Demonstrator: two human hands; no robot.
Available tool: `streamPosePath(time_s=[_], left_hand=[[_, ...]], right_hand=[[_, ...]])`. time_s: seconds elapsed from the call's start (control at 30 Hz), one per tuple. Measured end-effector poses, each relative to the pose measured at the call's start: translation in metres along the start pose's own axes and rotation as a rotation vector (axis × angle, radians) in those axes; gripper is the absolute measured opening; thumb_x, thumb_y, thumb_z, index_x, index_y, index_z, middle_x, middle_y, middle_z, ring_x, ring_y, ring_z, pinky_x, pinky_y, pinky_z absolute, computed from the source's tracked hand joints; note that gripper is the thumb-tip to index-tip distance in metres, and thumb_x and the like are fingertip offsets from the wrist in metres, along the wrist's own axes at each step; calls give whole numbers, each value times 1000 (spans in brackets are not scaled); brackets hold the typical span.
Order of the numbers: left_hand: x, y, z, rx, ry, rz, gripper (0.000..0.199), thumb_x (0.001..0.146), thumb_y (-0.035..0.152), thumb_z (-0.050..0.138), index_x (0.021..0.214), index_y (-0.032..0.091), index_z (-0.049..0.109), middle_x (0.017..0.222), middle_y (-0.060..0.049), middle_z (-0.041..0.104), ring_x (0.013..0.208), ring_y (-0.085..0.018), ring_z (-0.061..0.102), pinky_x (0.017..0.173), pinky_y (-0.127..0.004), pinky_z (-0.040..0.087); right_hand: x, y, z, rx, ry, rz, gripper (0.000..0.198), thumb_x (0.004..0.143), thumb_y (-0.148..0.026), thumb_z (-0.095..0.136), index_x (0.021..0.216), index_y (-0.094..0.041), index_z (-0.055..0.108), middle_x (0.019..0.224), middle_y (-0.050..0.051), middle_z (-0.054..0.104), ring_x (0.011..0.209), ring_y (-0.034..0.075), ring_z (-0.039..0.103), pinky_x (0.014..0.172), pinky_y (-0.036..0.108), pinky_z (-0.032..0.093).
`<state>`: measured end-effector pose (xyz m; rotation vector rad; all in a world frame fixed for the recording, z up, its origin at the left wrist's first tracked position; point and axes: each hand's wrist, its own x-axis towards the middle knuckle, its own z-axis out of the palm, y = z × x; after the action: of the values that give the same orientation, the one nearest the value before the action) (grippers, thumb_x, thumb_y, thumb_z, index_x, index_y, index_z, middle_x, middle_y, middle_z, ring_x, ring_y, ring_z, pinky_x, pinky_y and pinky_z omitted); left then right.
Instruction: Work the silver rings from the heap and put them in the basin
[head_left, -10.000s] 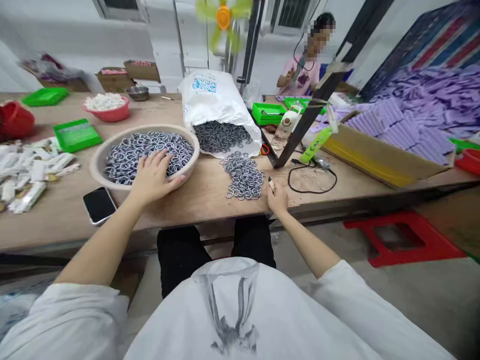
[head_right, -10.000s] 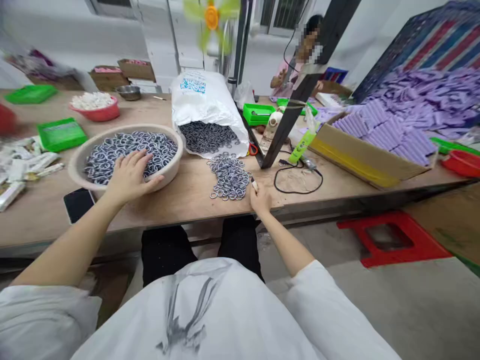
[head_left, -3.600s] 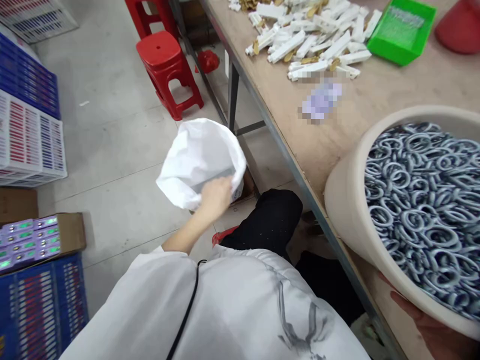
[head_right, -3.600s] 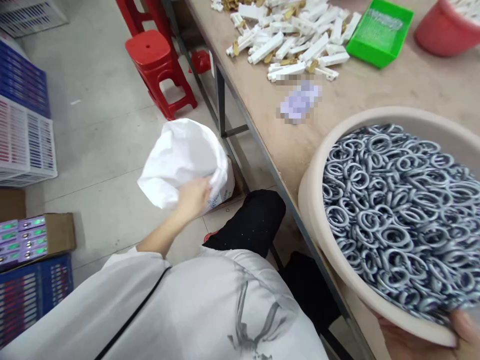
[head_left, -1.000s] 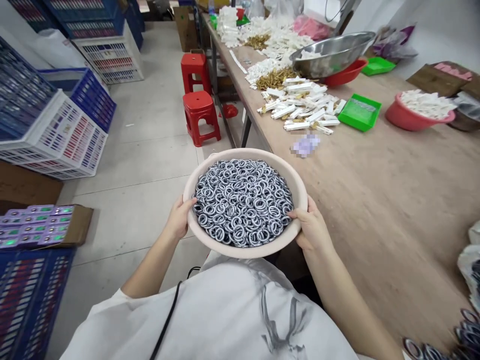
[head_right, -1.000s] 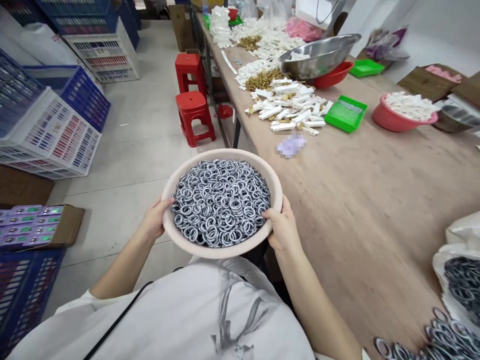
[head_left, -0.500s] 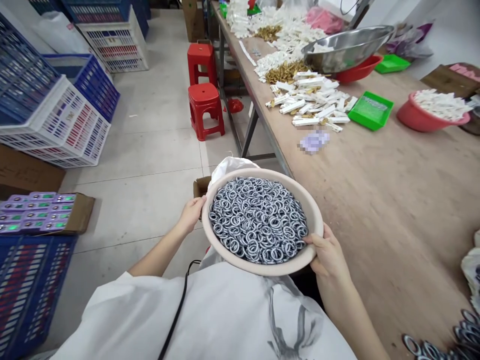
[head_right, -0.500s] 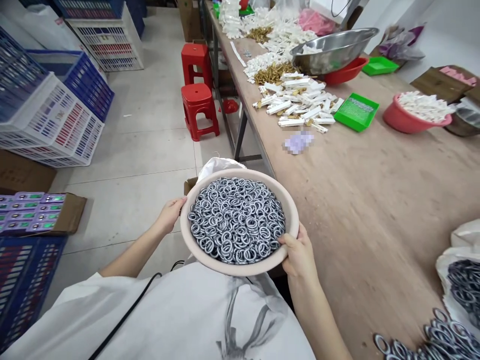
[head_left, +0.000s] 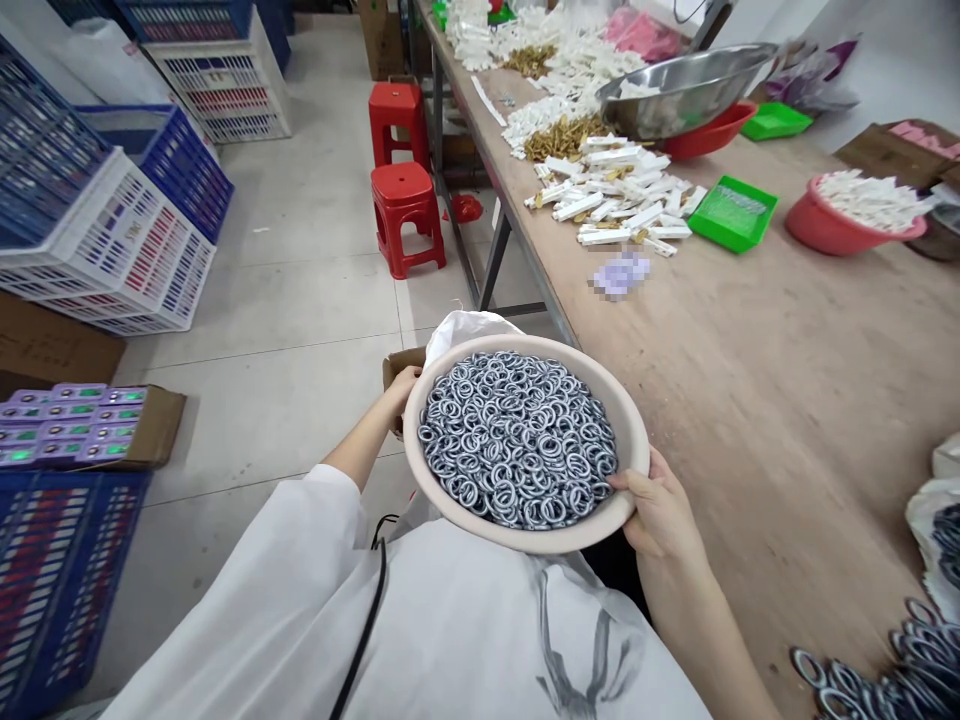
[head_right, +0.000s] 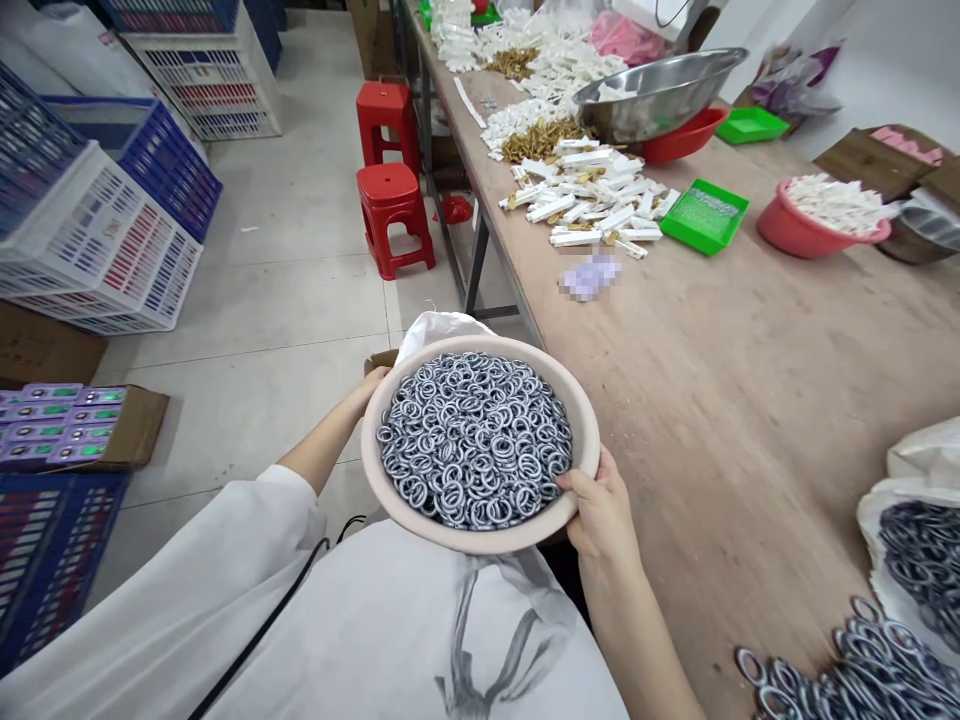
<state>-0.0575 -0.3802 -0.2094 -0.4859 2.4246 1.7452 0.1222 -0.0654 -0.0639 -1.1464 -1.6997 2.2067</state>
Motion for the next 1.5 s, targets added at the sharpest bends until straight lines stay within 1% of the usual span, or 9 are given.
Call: streamPosePath(time_s=[0.1,0.27,0.43,0.63,0.77,0.9,1.13,1.33,1.5], left_hand=[[-2,1,-8,207,-25,-8,21,67,32,70,58,22,55,62,-9,63,79,-31,64,75,-38,45],[-29,0,-20,429,2,42,17,84,37,57,76,22,57,82,-12,68,93,-34,64,79,-37,42],[-51,-6,-21,512,12,82,16,91,32,46,88,22,59,91,-12,69,93,-31,64,76,-36,41],[-64,-8,-18,510,-31,177,15,93,32,47,90,23,59,96,-10,69,97,-29,64,80,-34,41],[-68,-7,-17,488,-51,177,15,92,32,48,98,23,58,101,-11,69,99,-31,64,81,-36,41],[-69,-4,-17,446,-26,125,18,91,33,49,105,24,54,106,-13,69,100,-33,64,81,-38,42],[-68,1,-11,298,50,14,17,86,34,54,100,25,51,103,-12,68,98,-34,63,81,-40,41],[-64,-14,9,43,215,-119,15,86,38,47,94,25,48,94,-5,64,88,-24,61,75,-33,43],[-59,-24,18,-172,282,-135,17,82,34,46,94,23,44,87,-1,57,79,-16,58,70,-27,45]], right_hand=[[-2,-3,2,-2,3,16,61,36,-5,67,94,-23,65,77,-4,69,73,16,58,63,26,49],[1,-11,12,-18,34,2,57,36,-5,65,91,-22,64,77,-3,68,73,16,59,63,27,49],[12,-28,29,-46,9,-9,53,36,-4,60,86,-20,64,73,-3,67,72,18,60,62,30,50],[29,-42,49,-89,-80,-83,42,38,-4,58,76,-21,63,64,-5,60,65,15,55,59,28,48],[34,-41,58,-112,-105,-141,34,39,-5,57,70,-19,61,61,-5,55,65,14,53,60,26,43],[33,-41,59,-108,-109,-131,35,38,-5,57,70,-19,61,62,-5,56,65,13,52,60,26,42],[30,-39,59,-91,-92,-133,37,39,-5,57,73,-20,60,64,-6,58,64,13,52,59,25,43],[35,-37,60,-103,-39,-127,38,40,-4,58,75,-19,58,65,-4,59,64,13,53,58,25,43],[32,-37,60,-105,-40,-105,39,40,-5,58,76,-19,60,61,-5,57,59,13,52,54,26,43]])
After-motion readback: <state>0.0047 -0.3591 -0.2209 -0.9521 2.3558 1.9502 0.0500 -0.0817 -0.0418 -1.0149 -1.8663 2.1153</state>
